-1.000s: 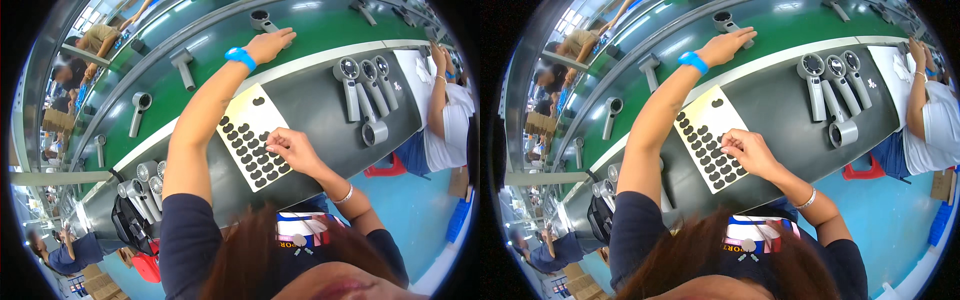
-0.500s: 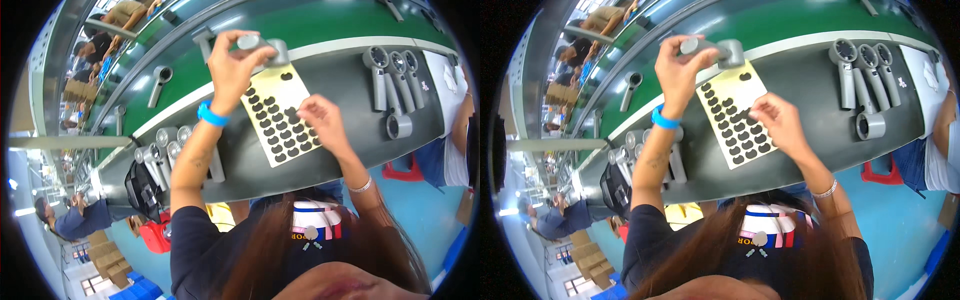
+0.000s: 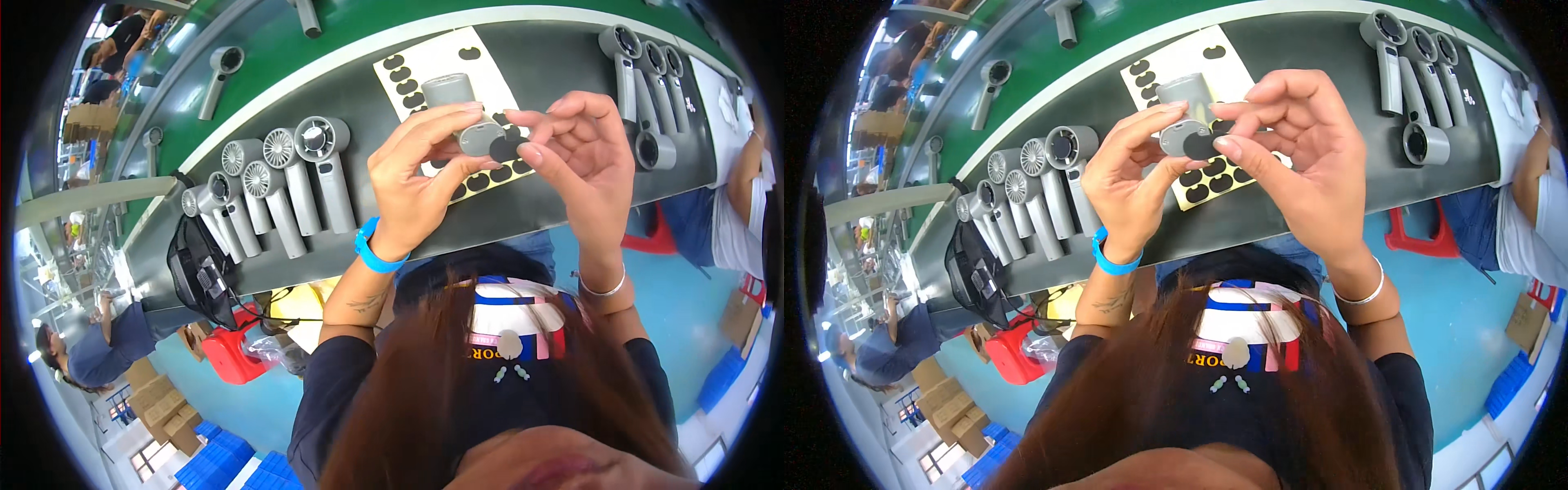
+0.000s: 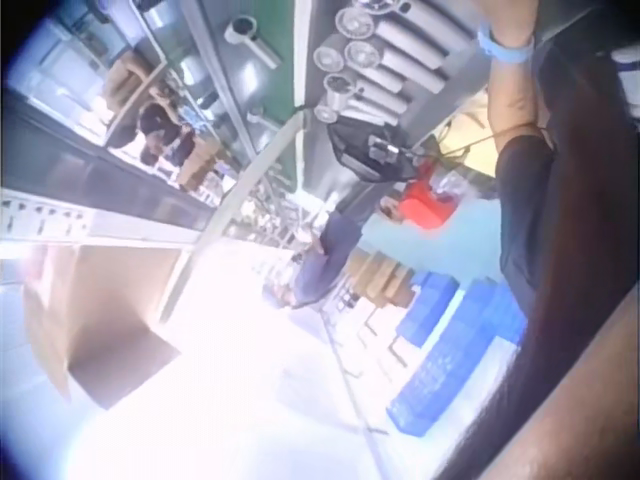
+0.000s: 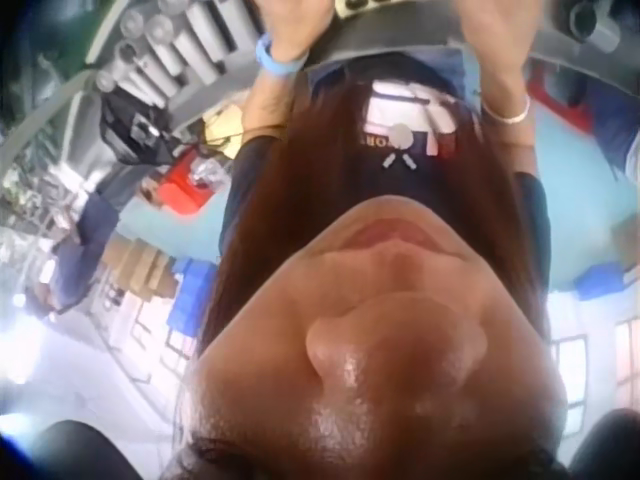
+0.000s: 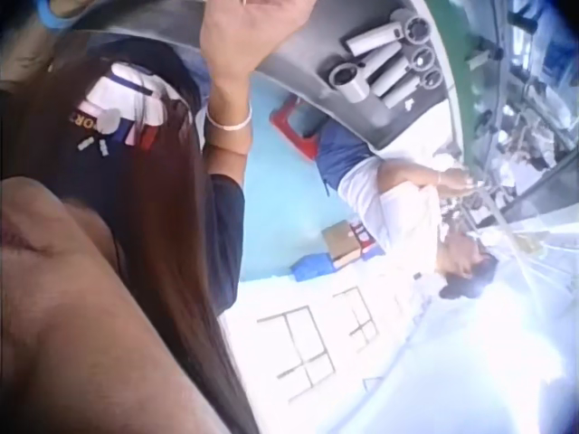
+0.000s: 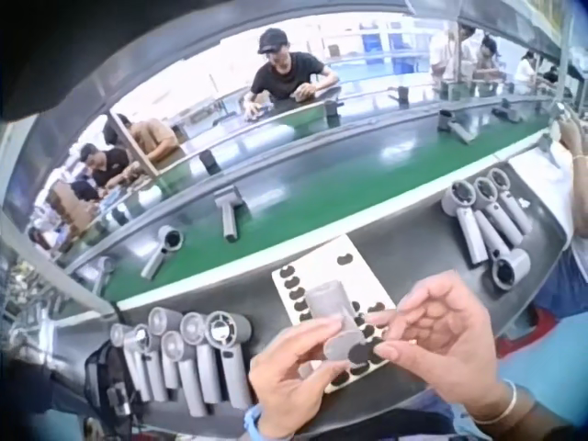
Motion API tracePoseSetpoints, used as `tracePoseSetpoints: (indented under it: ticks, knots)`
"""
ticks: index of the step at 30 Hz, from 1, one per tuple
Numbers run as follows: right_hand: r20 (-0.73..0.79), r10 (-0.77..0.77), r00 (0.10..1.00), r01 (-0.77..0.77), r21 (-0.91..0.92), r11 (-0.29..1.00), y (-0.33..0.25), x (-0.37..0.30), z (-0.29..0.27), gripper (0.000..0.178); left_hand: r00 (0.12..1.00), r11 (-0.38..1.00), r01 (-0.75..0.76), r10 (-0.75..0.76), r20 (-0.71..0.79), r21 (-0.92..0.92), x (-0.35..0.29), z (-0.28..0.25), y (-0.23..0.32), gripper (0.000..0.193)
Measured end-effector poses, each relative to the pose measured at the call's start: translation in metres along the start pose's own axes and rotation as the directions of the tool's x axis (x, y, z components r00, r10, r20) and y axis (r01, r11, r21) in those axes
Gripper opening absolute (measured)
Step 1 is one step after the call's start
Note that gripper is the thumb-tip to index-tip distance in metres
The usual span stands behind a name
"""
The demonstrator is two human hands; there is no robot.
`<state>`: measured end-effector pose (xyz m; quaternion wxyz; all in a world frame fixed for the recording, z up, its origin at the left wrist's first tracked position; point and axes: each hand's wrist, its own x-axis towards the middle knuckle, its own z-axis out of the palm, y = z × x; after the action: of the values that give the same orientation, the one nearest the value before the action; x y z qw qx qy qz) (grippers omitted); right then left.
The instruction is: Assembling electronic components by manually attaching small circular pieces to metal parts.
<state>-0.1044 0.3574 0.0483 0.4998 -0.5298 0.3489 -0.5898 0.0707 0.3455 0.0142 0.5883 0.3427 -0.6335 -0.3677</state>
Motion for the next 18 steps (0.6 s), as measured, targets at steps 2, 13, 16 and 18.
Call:
tracePoseSetpoints:
  ticks: [2, 13, 16, 18]
  knots:
    - [0.005, 0.009, 1.000, -0.009, -0.003, 1.000, 0.000, -0.001, 0.004, 0.035, 1.000, 0.999, 0.027, -0.026, 0.015, -0.023, -0.002, 0.002, 0.003, 0.040]
    - [-0.011, 0.061, 0.998, -0.062, -0.079, 0.995, -0.009, -0.001, 0.002, 0.036, 0.990, 0.977, 0.116, -0.099, 0.103, -0.180, -0.003, 0.007, 0.002, 0.040]
    - [-0.014, 0.067, 0.998, -0.068, -0.078, 0.995, -0.011, 0.001, 0.002, 0.037, 0.988, 0.973, 0.133, -0.115, 0.107, -0.190, -0.002, 0.007, 0.004, 0.040]
    - [-0.017, 0.068, 0.998, -0.069, -0.076, 0.995, -0.009, 0.000, 0.001, 0.037, 0.988, 0.975, 0.130, -0.112, 0.111, -0.181, -0.002, 0.007, 0.003, 0.040]
